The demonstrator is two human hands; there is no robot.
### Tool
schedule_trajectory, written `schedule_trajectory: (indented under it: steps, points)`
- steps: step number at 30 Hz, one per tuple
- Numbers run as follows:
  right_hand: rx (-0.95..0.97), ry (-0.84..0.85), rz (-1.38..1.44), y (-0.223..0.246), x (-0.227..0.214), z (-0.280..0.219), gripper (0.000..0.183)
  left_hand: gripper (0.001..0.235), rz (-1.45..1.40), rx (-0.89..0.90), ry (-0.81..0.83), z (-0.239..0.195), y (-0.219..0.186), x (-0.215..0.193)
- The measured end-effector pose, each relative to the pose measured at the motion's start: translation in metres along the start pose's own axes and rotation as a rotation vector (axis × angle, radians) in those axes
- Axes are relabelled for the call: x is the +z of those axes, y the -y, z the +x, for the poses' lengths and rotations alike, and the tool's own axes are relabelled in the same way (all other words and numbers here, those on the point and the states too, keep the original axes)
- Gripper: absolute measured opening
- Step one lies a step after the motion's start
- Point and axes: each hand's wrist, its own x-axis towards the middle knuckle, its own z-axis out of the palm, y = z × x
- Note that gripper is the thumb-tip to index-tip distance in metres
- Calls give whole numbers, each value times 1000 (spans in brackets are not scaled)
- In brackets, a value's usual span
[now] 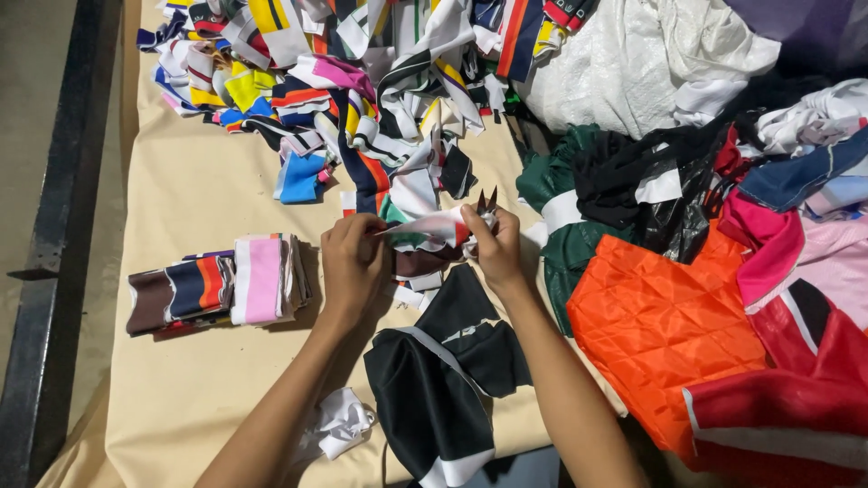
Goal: Sorting various fabric scraps by color and pattern into organized stacks on a work table.
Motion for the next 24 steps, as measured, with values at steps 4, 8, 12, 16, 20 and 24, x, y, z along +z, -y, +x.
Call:
schedule_trajectory:
  steps: [4,8,12,16,20,24]
  points:
    - [-28,116,18,26,14,-3,29,32,-179,4,-57,0,-4,-4]
    - [-153,195,-121,25,15,-5,16,33,-265,-1,-11,0,-17,-8]
    - [-197,362,-158,41,30,-14,20,30,-350,-12,73,-1,-17,-6]
    - [-207,431,-190,8,16,-9,21,26,-303,47,153,-3,-2,1]
    - [-111,378,-98,24,21,-13,11,22,-327,3,197,-2,-2,4]
    - [-60,447,-134,57,27,-15,22,23,-340,-10,196,2,-21,-6]
